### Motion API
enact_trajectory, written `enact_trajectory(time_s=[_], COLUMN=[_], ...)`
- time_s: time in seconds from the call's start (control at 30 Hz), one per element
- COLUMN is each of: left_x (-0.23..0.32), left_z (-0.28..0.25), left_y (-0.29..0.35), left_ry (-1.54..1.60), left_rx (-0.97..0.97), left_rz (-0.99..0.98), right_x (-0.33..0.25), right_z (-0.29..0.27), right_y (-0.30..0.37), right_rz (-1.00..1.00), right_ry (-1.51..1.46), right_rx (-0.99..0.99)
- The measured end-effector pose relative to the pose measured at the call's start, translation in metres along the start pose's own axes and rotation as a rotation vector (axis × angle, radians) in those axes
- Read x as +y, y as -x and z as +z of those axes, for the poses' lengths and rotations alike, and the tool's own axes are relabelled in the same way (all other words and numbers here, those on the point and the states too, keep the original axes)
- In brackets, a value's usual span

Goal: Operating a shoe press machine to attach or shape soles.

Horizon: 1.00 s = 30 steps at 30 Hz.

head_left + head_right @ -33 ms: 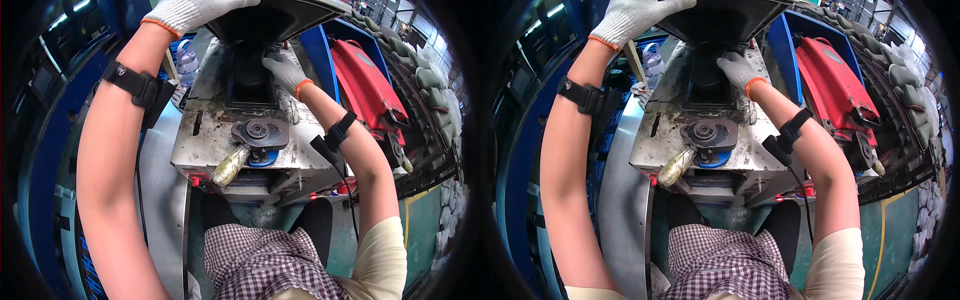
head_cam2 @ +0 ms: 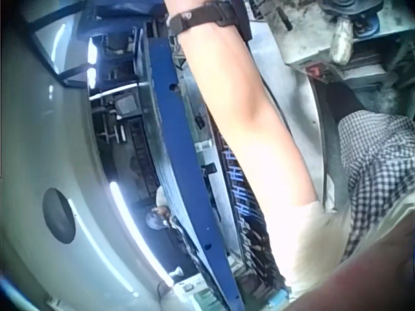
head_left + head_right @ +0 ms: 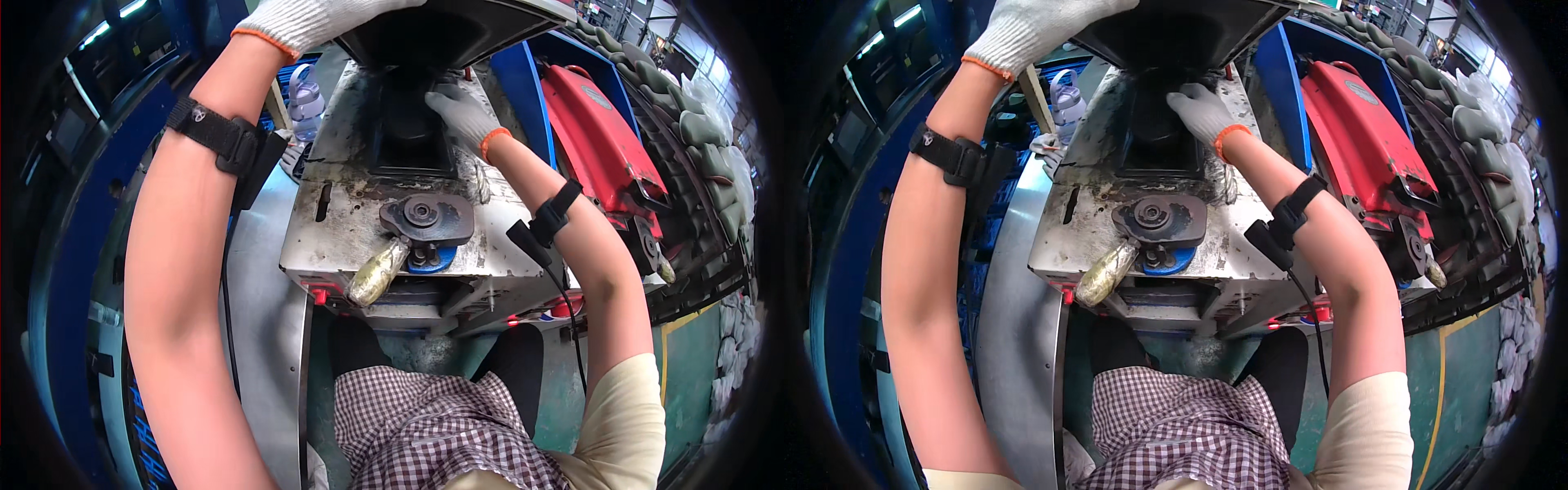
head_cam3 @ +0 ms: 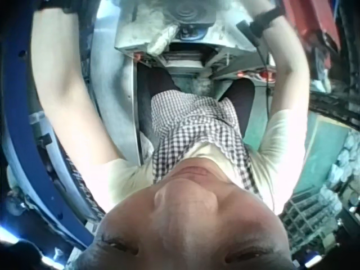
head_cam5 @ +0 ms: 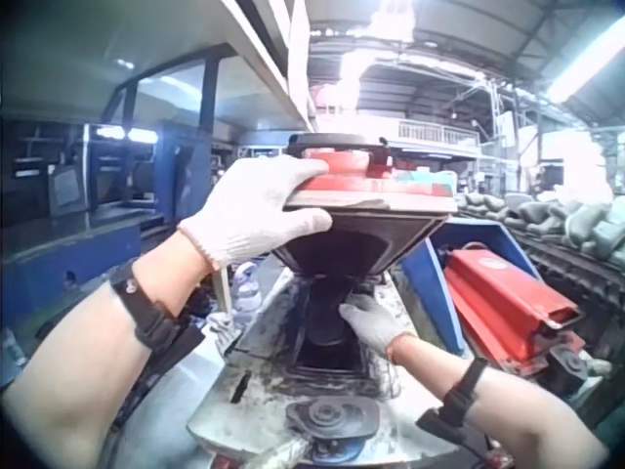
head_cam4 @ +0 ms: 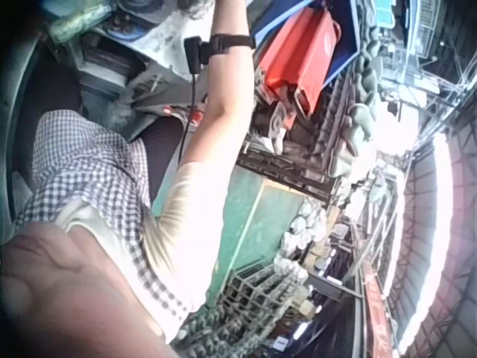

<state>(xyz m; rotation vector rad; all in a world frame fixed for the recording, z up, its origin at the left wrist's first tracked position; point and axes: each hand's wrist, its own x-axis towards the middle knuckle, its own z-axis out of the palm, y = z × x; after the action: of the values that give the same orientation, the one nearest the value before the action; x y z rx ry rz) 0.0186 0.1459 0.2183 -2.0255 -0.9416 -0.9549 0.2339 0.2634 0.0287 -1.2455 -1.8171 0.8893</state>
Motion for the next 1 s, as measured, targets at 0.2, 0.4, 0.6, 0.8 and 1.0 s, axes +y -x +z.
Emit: enact_trajectory(time_s=[0.2, 0.4, 0.6, 0.8, 1.0], left_x=[-0.004, 0.000, -0.005, 0.041, 0.186], left_z=[0.004, 0.006, 0.000, -0.022, -0.076], left_y=[0.005, -0.001, 0.001, 0.048, 0.187], left_ry=[-0.042, -0.010, -0.003, 0.941, 1.128], left_rx=[0.032, 0.038, -0.031, 0.299, 0.323], left_rz=[0.019, 0.003, -0.030, -0.451, -1.077], right_x=[-0.043, -0.036, -0.040, -0.022, -0.044], right_z=[0.052, 0.049, -0.028, -0.066, -0.047], right_y=[0.005, -0.007, 0.043, 0.165, 0.267], right_rz=[-0.111, -0.019, 0.230, 0.053, -0.059], right_ry=[0.591, 0.681, -0.692, -1.187, -1.375], right_rx=[-0.107, -0.105, -0.167, -0.304, -0.258])
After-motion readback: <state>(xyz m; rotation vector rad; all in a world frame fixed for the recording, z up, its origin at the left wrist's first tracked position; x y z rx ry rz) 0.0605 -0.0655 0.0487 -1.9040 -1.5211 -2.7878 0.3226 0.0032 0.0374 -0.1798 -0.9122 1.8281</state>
